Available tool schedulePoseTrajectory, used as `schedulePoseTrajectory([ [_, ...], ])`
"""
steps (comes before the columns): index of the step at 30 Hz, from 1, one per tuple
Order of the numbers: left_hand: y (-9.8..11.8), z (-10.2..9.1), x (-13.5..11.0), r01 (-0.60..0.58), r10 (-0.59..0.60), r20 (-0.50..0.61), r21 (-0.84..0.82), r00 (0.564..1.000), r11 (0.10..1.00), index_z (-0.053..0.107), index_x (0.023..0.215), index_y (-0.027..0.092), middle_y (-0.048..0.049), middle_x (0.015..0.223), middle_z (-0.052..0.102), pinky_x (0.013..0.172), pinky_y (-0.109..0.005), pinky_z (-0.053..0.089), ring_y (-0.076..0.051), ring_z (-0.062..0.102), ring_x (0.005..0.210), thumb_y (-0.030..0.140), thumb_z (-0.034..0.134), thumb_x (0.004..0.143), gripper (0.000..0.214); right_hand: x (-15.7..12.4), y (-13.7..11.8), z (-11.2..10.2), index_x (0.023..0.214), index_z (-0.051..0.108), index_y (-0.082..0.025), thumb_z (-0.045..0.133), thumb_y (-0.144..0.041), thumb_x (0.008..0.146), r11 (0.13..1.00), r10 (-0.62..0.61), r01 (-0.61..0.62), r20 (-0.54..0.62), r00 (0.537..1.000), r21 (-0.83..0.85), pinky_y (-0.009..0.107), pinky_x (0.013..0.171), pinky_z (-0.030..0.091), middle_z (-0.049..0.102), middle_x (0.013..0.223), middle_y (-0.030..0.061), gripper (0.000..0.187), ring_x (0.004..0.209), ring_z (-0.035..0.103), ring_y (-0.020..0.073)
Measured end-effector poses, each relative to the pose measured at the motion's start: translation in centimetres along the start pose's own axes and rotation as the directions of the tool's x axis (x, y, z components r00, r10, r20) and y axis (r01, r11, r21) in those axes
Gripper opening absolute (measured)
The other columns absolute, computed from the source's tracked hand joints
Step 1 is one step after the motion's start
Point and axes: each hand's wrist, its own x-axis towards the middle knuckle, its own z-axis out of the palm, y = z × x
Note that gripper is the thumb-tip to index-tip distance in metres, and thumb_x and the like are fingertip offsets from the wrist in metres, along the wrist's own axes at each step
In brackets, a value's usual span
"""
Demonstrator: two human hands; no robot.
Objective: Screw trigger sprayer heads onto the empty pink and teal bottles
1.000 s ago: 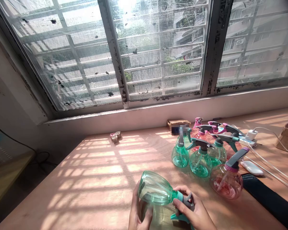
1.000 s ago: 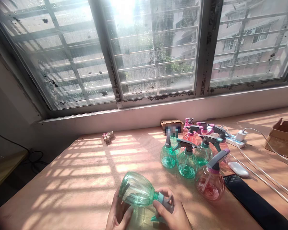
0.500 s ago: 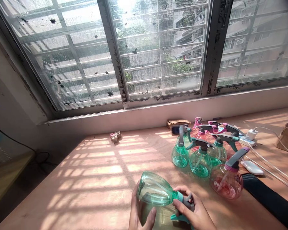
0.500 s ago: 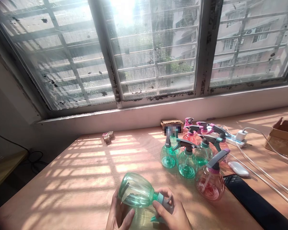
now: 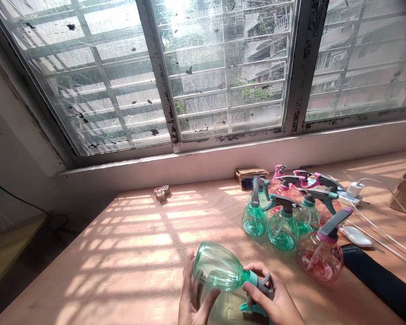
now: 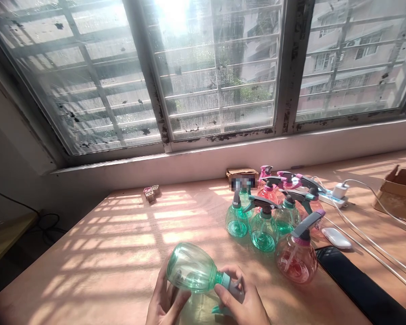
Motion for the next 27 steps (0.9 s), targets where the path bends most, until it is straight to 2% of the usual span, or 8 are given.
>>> schedulePoseTrajectory([
  [5, -0.3, -0.1, 0.0, 0.047, -0.047, 0.023, -0.006, 0.999, 0.999, 0.047, 0.153, 0.030, -0.0112, 0.139, 0.073, 0.115, -0.041, 0.051, -0.035, 0.065, 0.135, 0.052, 0.087, 0.078, 0.088, 0.0, 0.2, 0.0, 0.104, 0.071, -0.021, 0.086, -0.067, 0.077, 1.000, 0.000, 0.000, -0.003, 1.000, 0.023, 0.034, 0.062, 0.054, 0.069, 0.065, -0.0031, 0.056, 0.060, 0.070, 0.0214],
  [10, -0.9, -0.1, -0.1, 0.027, -0.027, -0.003, -0.052, 1.000, 0.998, 0.048, 0.147, 0.029, -0.0137, 0.145, 0.067, 0.119, -0.044, 0.047, -0.039, 0.059, 0.141, 0.053, 0.097, 0.063, 0.100, -0.2, 0.0, 0.2, 0.103, 0.074, -0.021, 0.091, -0.063, 0.072, 0.998, 0.023, -0.022, -0.009, 1.000, 0.059, 0.033, 0.060, 0.055, 0.070, 0.069, -0.0023, 0.055, 0.059, 0.068, 0.0194],
  [14, -0.6, -0.1, -0.2, 0.069, -0.071, -0.016, -0.111, 0.997, 0.991, 0.047, 0.147, 0.027, -0.0155, 0.145, 0.067, 0.116, -0.043, 0.050, -0.040, 0.060, 0.140, 0.060, 0.091, 0.069, 0.095, -0.3, -0.2, 0.5, 0.099, 0.075, -0.021, 0.096, -0.060, 0.065, 0.994, 0.038, -0.034, -0.035, 0.999, 0.107, 0.031, 0.058, 0.057, 0.072, 0.081, 0.0000, 0.056, 0.062, 0.063, 0.0168],
  [18, 0.0, 0.1, -0.2, 0.093, -0.096, -0.027, -0.097, 0.995, 0.991, 0.046, 0.151, 0.028, -0.0140, 0.146, 0.068, 0.114, -0.042, 0.052, -0.039, 0.060, 0.141, 0.059, 0.089, 0.073, 0.094, -0.4, -0.5, 0.6, 0.101, 0.074, -0.021, 0.094, -0.063, 0.066, 0.993, 0.070, -0.067, -0.034, 0.997, 0.098, 0.032, 0.055, 0.059, 0.068, 0.074, -0.0018, 0.059, 0.060, 0.064, 0.0181],
  [24, 0.0, 0.2, 0.0, 0.041, -0.042, -0.014, -0.047, 0.999, 0.998, 0.055, 0.147, 0.030, -0.0115, 0.165, 0.053, 0.121, -0.044, 0.047, -0.040, 0.050, 0.151, 0.053, 0.091, 0.072, 0.087, -0.3, -1.1, 0.4, 0.099, 0.075, -0.022, 0.090, -0.066, 0.071, 0.999, 0.021, -0.019, -0.052, 0.998, 0.037, 0.035, 0.059, 0.059, 0.065, 0.070, -0.0028, 0.053, 0.061, 0.068, 0.0202],
  [27, 0.0, 0.1, 0.0, 0.046, -0.046, 0.007, -0.033, 0.999, 0.998, 0.056, 0.147, 0.031, -0.0110, 0.155, 0.063, 0.118, -0.044, 0.050, -0.038, 0.057, 0.144, 0.052, 0.090, 0.073, 0.084, -0.3, -1.3, 0.4, 0.100, 0.075, -0.022, 0.089, -0.066, 0.072, 0.999, 0.022, -0.020, -0.054, 0.998, 0.043, 0.035, 0.060, 0.058, 0.066, 0.071, -0.0021, 0.054, 0.061, 0.068, 0.0204],
])
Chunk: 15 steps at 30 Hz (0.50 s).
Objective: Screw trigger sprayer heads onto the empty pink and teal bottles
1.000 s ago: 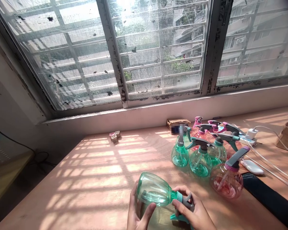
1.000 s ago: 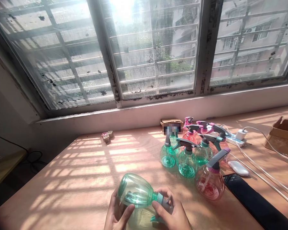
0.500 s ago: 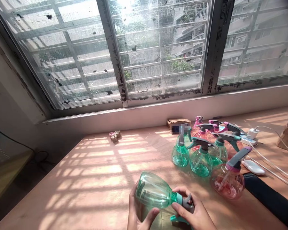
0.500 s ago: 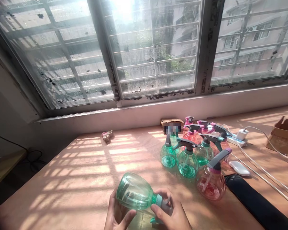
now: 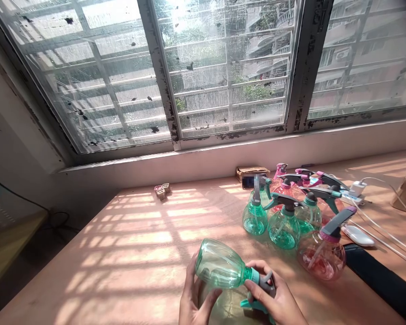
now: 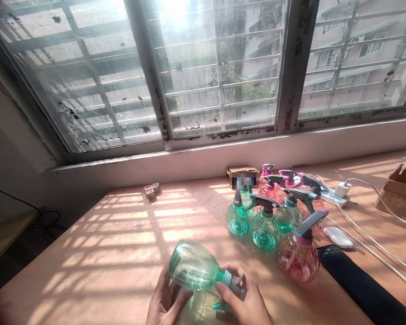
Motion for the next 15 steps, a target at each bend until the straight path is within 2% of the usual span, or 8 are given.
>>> schedulePoseTrajectory([
  [3, 0.2, 0.0, -0.2, 0.009, -0.010, 0.017, 0.033, 1.000, 0.999, 0.052, 0.152, 0.030, -0.0120, 0.143, 0.072, 0.115, -0.045, 0.053, -0.038, 0.064, 0.136, 0.053, 0.090, 0.073, 0.091, 0.0, 0.2, 0.0, 0.101, 0.075, -0.022, 0.089, -0.067, 0.070, 1.000, 0.026, -0.026, -0.007, 1.000, -0.007, 0.035, 0.059, 0.056, 0.065, 0.069, -0.0029, 0.056, 0.061, 0.069, 0.0220],
  [9, 0.3, 0.0, -0.3, 0.050, -0.049, -0.018, 0.024, 0.999, 0.998, 0.046, 0.155, 0.028, -0.0122, 0.135, 0.075, 0.110, -0.041, 0.055, -0.037, 0.068, 0.131, 0.057, 0.088, 0.076, 0.094, 0.2, 1.5, -0.2, 0.100, 0.072, -0.020, 0.088, -0.066, 0.071, 0.999, 0.007, -0.005, 0.054, 0.999, -0.036, 0.033, 0.059, 0.049, 0.068, 0.063, -0.0024, 0.057, 0.055, 0.066, 0.0207],
  [15, -0.2, -0.2, 0.0, 0.025, -0.025, -0.017, 0.022, 1.000, 0.999, 0.046, 0.154, 0.028, -0.0121, 0.142, 0.072, 0.112, -0.039, 0.052, -0.036, 0.064, 0.135, 0.055, 0.089, 0.074, 0.095, 0.5, 2.0, -0.6, 0.104, 0.071, -0.020, 0.083, -0.068, 0.078, 0.997, -0.005, 0.010, 0.068, 0.998, -0.071, 0.037, 0.063, 0.053, 0.068, 0.063, -0.0021, 0.056, 0.060, 0.068, 0.0226],
])
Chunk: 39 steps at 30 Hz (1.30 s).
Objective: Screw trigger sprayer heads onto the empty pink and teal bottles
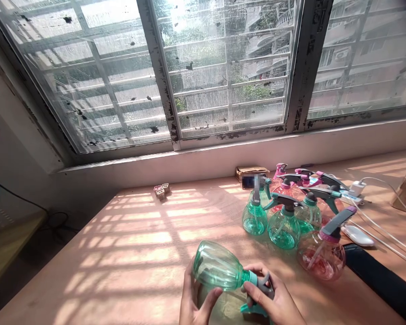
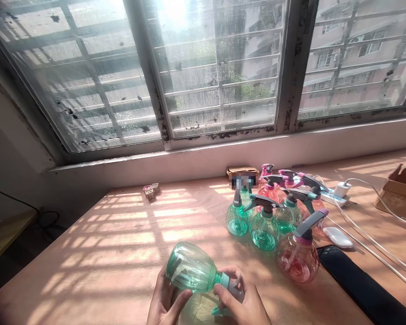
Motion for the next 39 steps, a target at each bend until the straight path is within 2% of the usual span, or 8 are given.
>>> schedulePoseTrajectory([
  [7, -0.7, -0.2, 0.2, -0.066, 0.066, -0.010, 0.020, 0.998, 0.998, 0.055, 0.145, 0.031, -0.0103, 0.150, 0.067, 0.123, -0.042, 0.043, -0.036, 0.057, 0.144, 0.053, 0.090, 0.073, 0.083, -0.1, -0.5, -0.3, 0.103, 0.073, -0.021, 0.082, -0.066, 0.082, 1.000, -0.013, 0.013, -0.011, 1.000, 0.026, 0.034, 0.063, 0.052, 0.071, 0.073, -0.0002, 0.051, 0.064, 0.069, 0.0213],
  [10, -0.9, -0.3, 0.2, -0.073, 0.073, 0.013, 0.050, 0.997, 0.996, 0.053, 0.148, 0.030, -0.0113, 0.148, 0.068, 0.123, -0.042, 0.042, -0.036, 0.056, 0.145, 0.053, 0.090, 0.073, 0.087, -0.2, -0.9, -0.2, 0.102, 0.073, -0.022, 0.083, -0.066, 0.081, 0.999, -0.007, 0.008, -0.018, 1.000, 0.045, 0.034, 0.065, 0.055, 0.071, 0.077, 0.0005, 0.050, 0.066, 0.067, 0.0200],
  [17, -0.5, -0.4, -0.1, -0.022, 0.022, 0.002, 0.040, 1.000, 0.999, 0.049, 0.150, 0.027, -0.0146, 0.150, 0.065, 0.125, -0.046, 0.039, -0.040, 0.056, 0.145, 0.060, 0.086, 0.076, 0.090, -0.8, -2.2, 0.7, 0.102, 0.071, -0.021, 0.093, -0.070, 0.065, 0.982, 0.134, -0.128, -0.030, 0.991, 0.140, 0.033, 0.057, 0.060, 0.063, 0.069, -0.0035, 0.065, 0.064, 0.067, 0.0200],
  [21, -0.4, -0.2, 0.0, -0.006, 0.006, 0.009, 0.015, 1.000, 1.000, 0.048, 0.151, 0.027, -0.0135, 0.147, 0.068, 0.124, -0.046, 0.040, -0.038, 0.058, 0.143, 0.058, 0.085, 0.078, 0.087, -1.0, -2.9, 1.0, 0.100, 0.072, -0.022, 0.093, -0.071, 0.063, 0.975, 0.162, -0.154, -0.044, 0.986, 0.160, 0.033, 0.055, 0.061, 0.063, 0.073, -0.0029, 0.065, 0.066, 0.067, 0.0199],
  [27, -0.5, -0.2, 0.1, -0.020, 0.020, 0.004, 0.034, 1.000, 0.999, 0.052, 0.149, 0.029, -0.0119, 0.148, 0.068, 0.119, -0.044, 0.047, -0.037, 0.059, 0.142, 0.056, 0.089, 0.074, 0.088, -0.9, -3.0, 0.8, 0.099, 0.072, -0.022, 0.089, -0.073, 0.068, 0.984, 0.119, -0.115, -0.028, 0.992, 0.136, 0.033, 0.053, 0.061, 0.065, 0.074, -0.0003, 0.062, 0.065, 0.066, 0.0204],
  [30, -0.5, -0.2, 0.2, -0.048, 0.048, -0.002, 0.054, 0.999, 0.997, 0.056, 0.148, 0.029, -0.0114, 0.145, 0.070, 0.121, -0.044, 0.045, -0.037, 0.058, 0.143, 0.055, 0.089, 0.074, 0.086, -0.8, -2.7, 0.6, 0.101, 0.072, -0.023, 0.087, -0.072, 0.071, 0.985, 0.112, -0.106, -0.031, 0.993, 0.133, 0.030, 0.055, 0.059, 0.067, 0.071, -0.0005, 0.060, 0.065, 0.066, 0.0199],
  [34, -0.5, -0.1, 0.2, -0.046, 0.046, 0.007, 0.045, 0.999, 0.998, 0.057, 0.148, 0.029, -0.0114, 0.145, 0.070, 0.124, -0.046, 0.042, -0.037, 0.060, 0.141, 0.054, 0.089, 0.075, 0.085, -0.6, -2.2, 0.4, 0.100, 0.072, -0.022, 0.086, -0.069, 0.076, 0.995, 0.037, -0.034, -0.030, 0.999, 0.095, 0.029, 0.059, 0.057, 0.069, 0.071, -0.0005, 0.056, 0.063, 0.064, 0.0173],
  [39, -0.5, -0.1, 0.1, -0.051, 0.050, 0.013, 0.047, 0.999, 0.998, 0.057, 0.148, 0.028, -0.0109, 0.146, 0.070, 0.124, -0.045, 0.043, -0.037, 0.060, 0.141, 0.054, 0.088, 0.076, 0.083, -0.6, -2.2, 0.3, 0.101, 0.072, -0.022, 0.085, -0.071, 0.075, 0.993, 0.068, -0.066, -0.019, 0.998, 0.100, 0.029, 0.055, 0.057, 0.068, 0.070, -0.0006, 0.057, 0.064, 0.064, 0.0190],
])
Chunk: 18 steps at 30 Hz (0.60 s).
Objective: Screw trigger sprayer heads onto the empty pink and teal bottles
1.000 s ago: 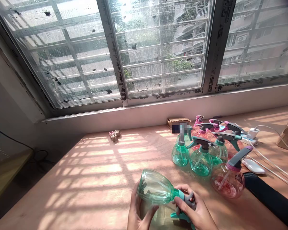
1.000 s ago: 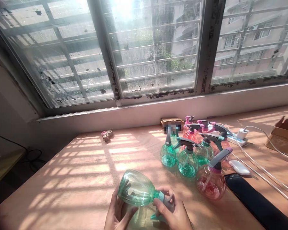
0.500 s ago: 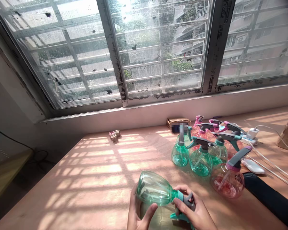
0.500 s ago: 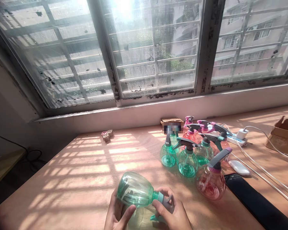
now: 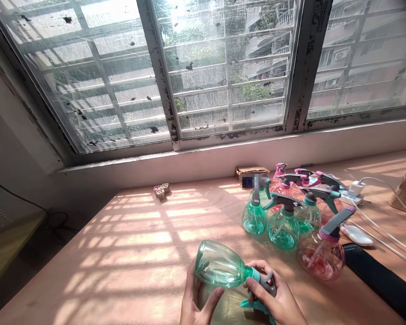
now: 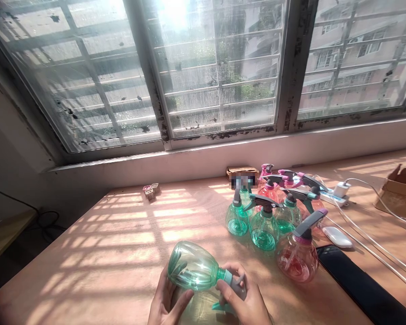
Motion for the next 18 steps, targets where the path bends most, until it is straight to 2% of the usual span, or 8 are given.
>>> schedulePoseTrajectory([
  [3, 0.06, -0.04, -0.01, 0.005, -0.005, 0.003, 0.006, 1.000, 1.000, 0.056, 0.149, 0.028, -0.0114, 0.145, 0.070, 0.124, -0.045, 0.043, -0.037, 0.060, 0.142, 0.054, 0.088, 0.075, 0.085, -0.03, -0.02, 0.03, 0.101, 0.072, -0.022, 0.085, -0.072, 0.075, 1.000, 0.004, -0.004, -0.004, 1.000, -0.002, 0.030, 0.057, 0.056, 0.068, 0.070, -0.0006, 0.057, 0.065, 0.066, 0.0197],
  [8, 0.14, -0.13, 0.10, 0.006, -0.006, -0.003, 0.004, 1.000, 1.000, 0.057, 0.146, 0.028, -0.0125, 0.150, 0.066, 0.124, -0.046, 0.042, -0.037, 0.056, 0.146, 0.052, 0.090, 0.073, 0.083, 0.10, 0.08, -0.02, 0.103, 0.071, -0.022, 0.084, -0.069, 0.078, 0.997, -0.072, 0.071, -0.021, 0.997, -0.038, 0.033, 0.065, 0.055, 0.070, 0.071, -0.0011, 0.056, 0.064, 0.067, 0.0191],
  [12, -0.09, -0.13, 0.14, -0.022, 0.022, 0.002, 0.010, 1.000, 1.000, 0.055, 0.147, 0.028, -0.0121, 0.147, 0.069, 0.120, -0.043, 0.047, -0.036, 0.059, 0.142, 0.050, 0.089, 0.074, 0.083, 0.19, 0.14, -0.01, 0.101, 0.072, -0.022, 0.084, -0.067, 0.079, 0.995, -0.094, 0.093, -0.012, 0.996, -0.043, 0.032, 0.063, 0.051, 0.069, 0.070, -0.0022, 0.052, 0.061, 0.066, 0.0185],
  [18, -0.50, -0.34, 0.06, -0.020, 0.019, 0.015, 0.039, 1.000, 0.999, 0.051, 0.151, 0.026, -0.0127, 0.145, 0.068, 0.124, -0.044, 0.042, -0.036, 0.059, 0.142, 0.056, 0.086, 0.077, 0.087, 0.18, 0.53, -0.07, 0.102, 0.072, -0.022, 0.084, -0.066, 0.080, 0.995, -0.085, 0.085, -0.012, 0.996, -0.048, 0.033, 0.063, 0.051, 0.069, 0.071, -0.0025, 0.051, 0.062, 0.067, 0.0189],
])
